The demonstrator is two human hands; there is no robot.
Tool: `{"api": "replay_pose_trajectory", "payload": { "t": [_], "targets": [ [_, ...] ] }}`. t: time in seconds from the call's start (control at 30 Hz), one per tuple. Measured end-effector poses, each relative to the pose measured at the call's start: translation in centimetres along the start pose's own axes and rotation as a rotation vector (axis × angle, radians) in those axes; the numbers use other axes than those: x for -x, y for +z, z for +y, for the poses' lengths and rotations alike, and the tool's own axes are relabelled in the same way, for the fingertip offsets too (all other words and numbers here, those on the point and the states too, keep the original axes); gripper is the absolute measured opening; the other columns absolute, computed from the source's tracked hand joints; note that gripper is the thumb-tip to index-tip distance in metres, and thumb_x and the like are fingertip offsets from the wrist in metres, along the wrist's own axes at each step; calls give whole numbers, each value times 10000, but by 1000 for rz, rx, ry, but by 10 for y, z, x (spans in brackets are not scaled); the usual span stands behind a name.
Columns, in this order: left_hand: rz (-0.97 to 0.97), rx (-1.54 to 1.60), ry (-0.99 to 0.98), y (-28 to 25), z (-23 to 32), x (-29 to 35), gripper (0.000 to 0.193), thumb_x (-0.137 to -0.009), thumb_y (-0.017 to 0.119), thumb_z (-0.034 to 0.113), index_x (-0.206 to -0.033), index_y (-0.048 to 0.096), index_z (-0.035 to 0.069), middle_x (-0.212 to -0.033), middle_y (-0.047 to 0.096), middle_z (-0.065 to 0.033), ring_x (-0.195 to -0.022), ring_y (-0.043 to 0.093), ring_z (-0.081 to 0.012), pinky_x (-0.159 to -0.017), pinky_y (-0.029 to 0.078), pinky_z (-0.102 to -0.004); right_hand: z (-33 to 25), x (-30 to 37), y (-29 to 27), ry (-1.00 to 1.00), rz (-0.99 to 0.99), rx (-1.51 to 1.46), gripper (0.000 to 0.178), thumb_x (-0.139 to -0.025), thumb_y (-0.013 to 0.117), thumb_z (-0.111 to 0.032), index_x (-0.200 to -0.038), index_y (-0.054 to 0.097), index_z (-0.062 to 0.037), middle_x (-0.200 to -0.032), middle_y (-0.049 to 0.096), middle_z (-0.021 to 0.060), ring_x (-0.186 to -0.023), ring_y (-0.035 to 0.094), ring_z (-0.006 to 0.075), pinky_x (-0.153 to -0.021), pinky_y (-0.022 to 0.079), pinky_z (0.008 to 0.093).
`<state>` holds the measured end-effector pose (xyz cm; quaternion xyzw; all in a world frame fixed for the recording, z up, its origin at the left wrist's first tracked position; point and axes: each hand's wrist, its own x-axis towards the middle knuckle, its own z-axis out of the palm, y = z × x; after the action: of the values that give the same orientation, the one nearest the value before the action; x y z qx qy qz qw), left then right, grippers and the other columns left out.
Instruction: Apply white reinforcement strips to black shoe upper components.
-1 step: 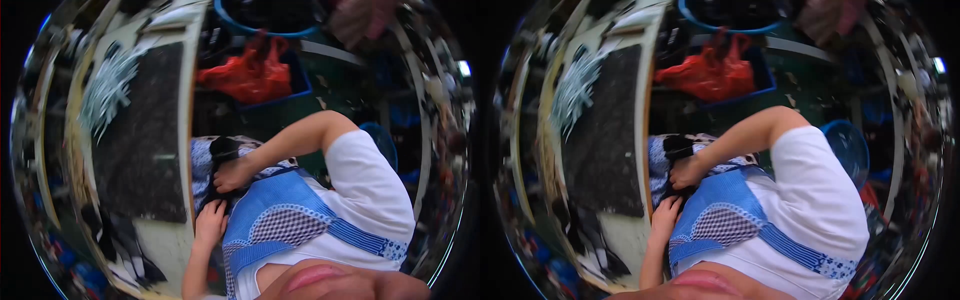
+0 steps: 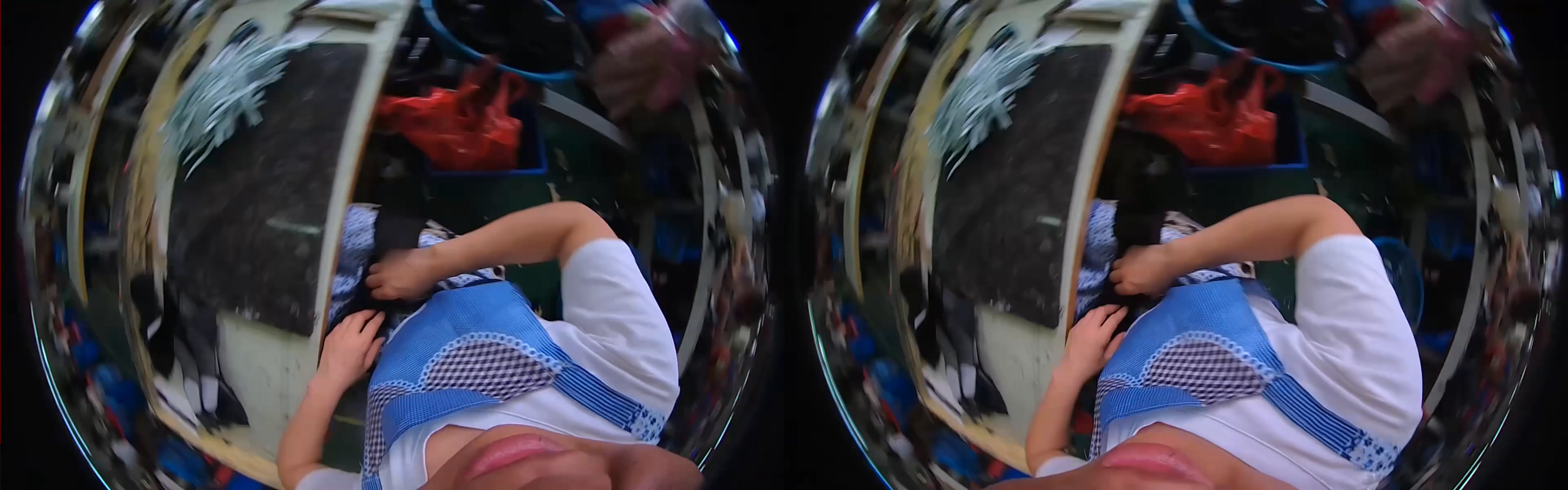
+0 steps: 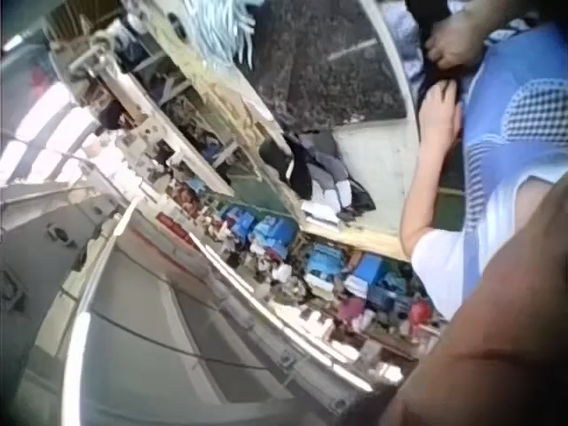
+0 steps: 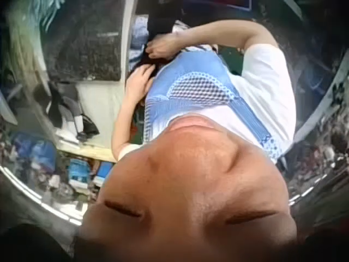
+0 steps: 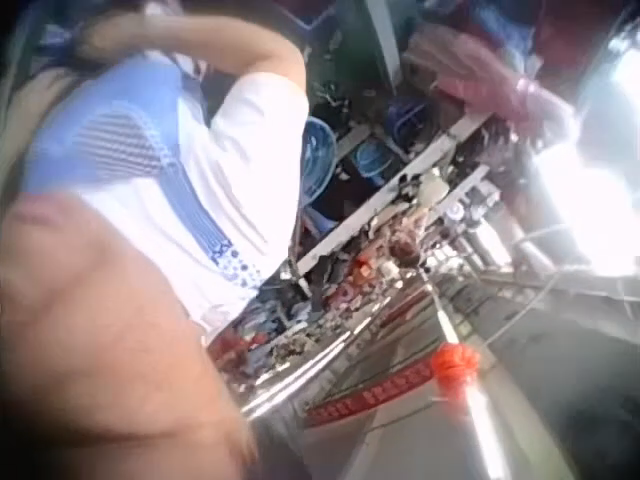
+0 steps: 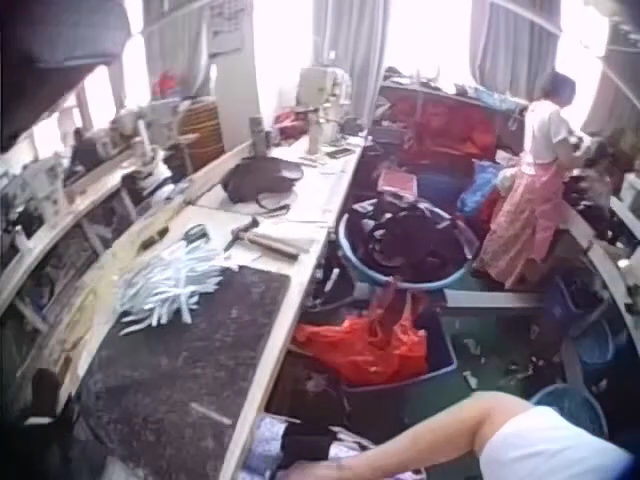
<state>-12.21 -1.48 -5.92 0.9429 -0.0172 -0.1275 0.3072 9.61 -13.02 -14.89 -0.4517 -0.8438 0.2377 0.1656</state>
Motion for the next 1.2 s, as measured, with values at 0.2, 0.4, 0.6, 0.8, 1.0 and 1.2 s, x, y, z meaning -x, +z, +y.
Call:
{"api": "replay_pose_trajectory", "payload": {
  "t": [0.2,0.4,0.6,0.8,1.0,1.2],
  "targets": [
    [526,-102,-56,-61,16,58,156,-872,726,146,-1012,723,78,-889,667,-47,-781,662,-229,-673,527,-358,-41,-17,-101,4,-75,-353,316,-865,752,-193,-1128,701,-26,-941,674,127,-891,683,299,-757,566,434],
    [954,-730,-662,-192,-126,167,258,-867,680,79,-1113,738,130,-1041,736,-89,-858,711,-317,-788,577,-401,-29,-63,-170,120,151,-502,204,-886,699,-2,-1089,722,4,-907,701,135,-820,700,267,-748,554,350],
    [567,-575,-1183,-234,-277,263,658,-773,797,177,-1403,610,226,-1530,498,-158,-1451,408,-381,-1215,350,-438,-25,-67,-194,342,195,-559,160,-912,689,-13,-1063,733,17,-907,720,127,-805,703,209,-757,548,312],
    [1032,-424,-860,-283,-224,267,341,-969,677,320,-1193,650,65,-1079,731,-205,-1033,681,-432,-817,558,-456,-5,-58,-213,529,286,-706,124,-972,638,-42,-1033,716,33,-893,704,71,-827,691,124,-770,546,276],
    [1211,-50,-338,-335,-132,229,346,-1064,613,168,-1366,574,2,-1188,683,-8,-1074,597,-61,-960,456,-230,2,-142,-216,226,408,-785,549,-961,731,-239,-1437,534,-51,-1315,616,88,-1249,576,167,-998,517,337],
    [961,-1,-178,-346,-65,121,361,-1055,613,163,-1384,593,17,-1250,679,-53,-1114,611,-115,-991,469,-272,-24,-214,-264,-7,534,-857,856,-846,811,-499,-1479,484,-24,-1400,581,204,-1263,588,240,-1036,496,404]
  ]
}}
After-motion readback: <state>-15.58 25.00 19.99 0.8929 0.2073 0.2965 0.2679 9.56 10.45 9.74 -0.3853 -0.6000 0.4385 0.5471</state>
